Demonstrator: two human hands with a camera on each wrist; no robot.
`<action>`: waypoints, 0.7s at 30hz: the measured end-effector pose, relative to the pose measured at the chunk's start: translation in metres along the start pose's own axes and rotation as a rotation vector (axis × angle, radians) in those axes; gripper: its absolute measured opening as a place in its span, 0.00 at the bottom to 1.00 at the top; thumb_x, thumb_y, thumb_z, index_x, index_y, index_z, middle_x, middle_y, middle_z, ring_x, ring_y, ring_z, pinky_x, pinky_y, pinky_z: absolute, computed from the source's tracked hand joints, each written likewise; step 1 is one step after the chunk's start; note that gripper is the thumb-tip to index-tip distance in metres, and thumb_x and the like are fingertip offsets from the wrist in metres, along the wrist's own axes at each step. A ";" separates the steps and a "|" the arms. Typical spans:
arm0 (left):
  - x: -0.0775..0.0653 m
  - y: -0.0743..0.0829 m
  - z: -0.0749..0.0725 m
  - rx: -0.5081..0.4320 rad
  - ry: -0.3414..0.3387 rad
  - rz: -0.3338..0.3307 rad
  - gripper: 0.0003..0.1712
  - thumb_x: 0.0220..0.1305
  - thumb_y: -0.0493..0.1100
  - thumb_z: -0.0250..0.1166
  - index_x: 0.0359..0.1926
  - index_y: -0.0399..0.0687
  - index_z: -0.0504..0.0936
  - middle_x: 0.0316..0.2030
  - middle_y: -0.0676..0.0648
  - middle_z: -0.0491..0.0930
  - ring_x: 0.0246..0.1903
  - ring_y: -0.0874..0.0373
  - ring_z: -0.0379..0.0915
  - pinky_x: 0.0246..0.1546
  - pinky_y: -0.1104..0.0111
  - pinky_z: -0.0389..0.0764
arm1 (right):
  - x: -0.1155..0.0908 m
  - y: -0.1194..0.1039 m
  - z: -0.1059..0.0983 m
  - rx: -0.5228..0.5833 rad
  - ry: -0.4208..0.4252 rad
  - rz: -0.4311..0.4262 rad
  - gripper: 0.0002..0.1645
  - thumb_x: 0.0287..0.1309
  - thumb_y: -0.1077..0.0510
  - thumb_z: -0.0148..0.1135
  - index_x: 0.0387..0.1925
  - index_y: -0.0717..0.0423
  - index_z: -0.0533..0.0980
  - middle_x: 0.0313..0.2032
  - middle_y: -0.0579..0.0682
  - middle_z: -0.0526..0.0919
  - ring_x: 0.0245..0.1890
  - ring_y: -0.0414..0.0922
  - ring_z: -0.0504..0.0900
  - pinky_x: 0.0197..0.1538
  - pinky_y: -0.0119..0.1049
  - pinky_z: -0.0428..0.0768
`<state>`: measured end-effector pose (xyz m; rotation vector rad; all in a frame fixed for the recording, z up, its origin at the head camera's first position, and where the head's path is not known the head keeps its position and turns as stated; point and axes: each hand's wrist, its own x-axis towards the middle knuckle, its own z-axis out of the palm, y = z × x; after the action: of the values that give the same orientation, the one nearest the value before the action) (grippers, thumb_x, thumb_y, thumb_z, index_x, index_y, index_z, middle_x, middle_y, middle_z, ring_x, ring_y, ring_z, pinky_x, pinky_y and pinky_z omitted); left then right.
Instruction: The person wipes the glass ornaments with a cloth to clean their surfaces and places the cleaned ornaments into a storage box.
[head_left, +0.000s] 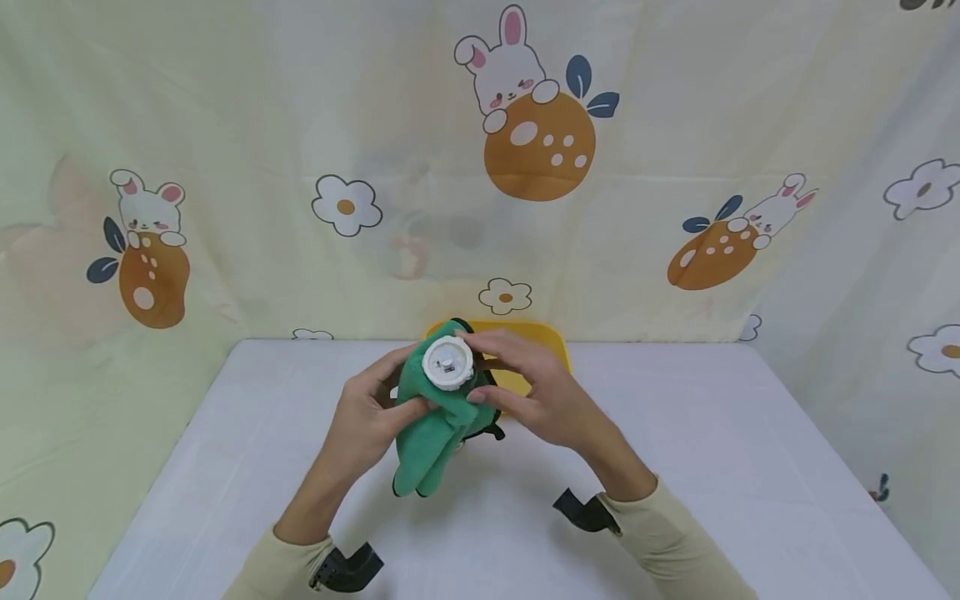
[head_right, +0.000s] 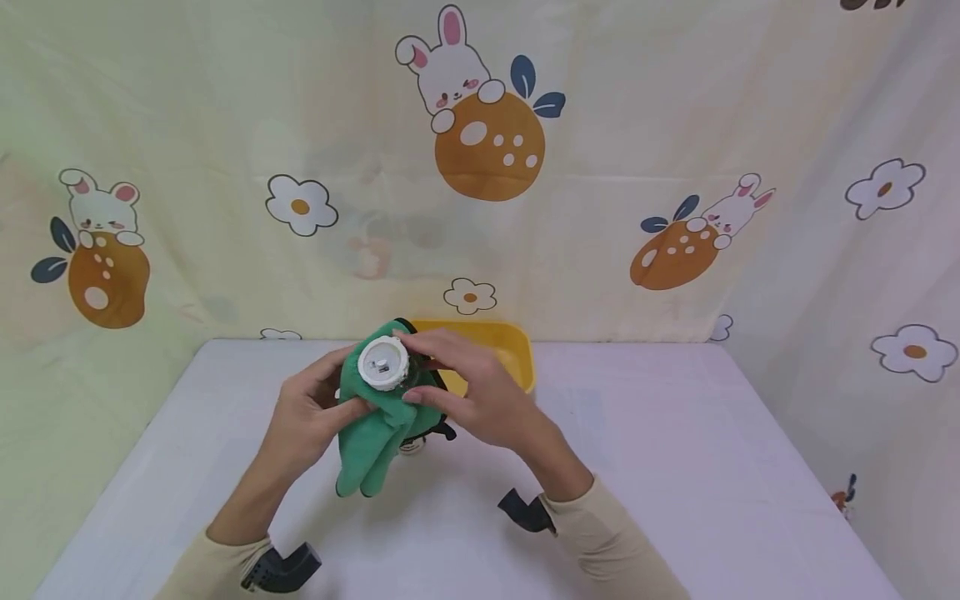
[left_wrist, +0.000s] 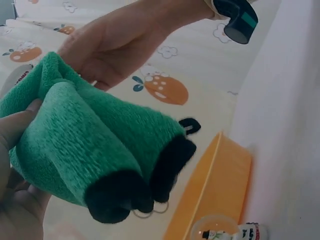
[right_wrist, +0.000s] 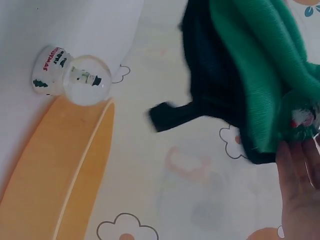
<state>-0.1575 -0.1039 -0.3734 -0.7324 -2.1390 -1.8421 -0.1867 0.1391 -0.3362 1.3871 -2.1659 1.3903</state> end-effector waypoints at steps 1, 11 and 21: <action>0.000 0.000 0.001 -0.010 0.006 -0.002 0.34 0.61 0.29 0.72 0.68 0.43 0.74 0.61 0.44 0.79 0.57 0.51 0.77 0.51 0.65 0.85 | 0.000 0.001 0.000 -0.018 -0.017 -0.005 0.40 0.55 0.70 0.72 0.69 0.60 0.70 0.62 0.54 0.77 0.61 0.49 0.77 0.60 0.40 0.82; 0.001 0.002 0.005 -0.065 0.014 -0.015 0.34 0.60 0.30 0.72 0.68 0.45 0.74 0.61 0.45 0.78 0.59 0.53 0.76 0.55 0.66 0.83 | 0.000 0.000 0.005 -0.205 0.051 -0.048 0.48 0.51 0.68 0.77 0.73 0.58 0.67 0.59 0.53 0.78 0.57 0.48 0.78 0.60 0.38 0.81; 0.002 0.000 -0.011 -0.064 0.078 -0.003 0.34 0.60 0.27 0.71 0.67 0.41 0.74 0.59 0.43 0.78 0.56 0.52 0.76 0.51 0.65 0.85 | -0.004 -0.004 -0.006 -0.158 0.097 -0.034 0.40 0.46 0.68 0.79 0.63 0.60 0.73 0.53 0.53 0.83 0.49 0.46 0.85 0.53 0.36 0.86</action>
<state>-0.1605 -0.1143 -0.3701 -0.6597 -2.0431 -1.9157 -0.1831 0.1460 -0.3326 1.2664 -2.1287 1.2194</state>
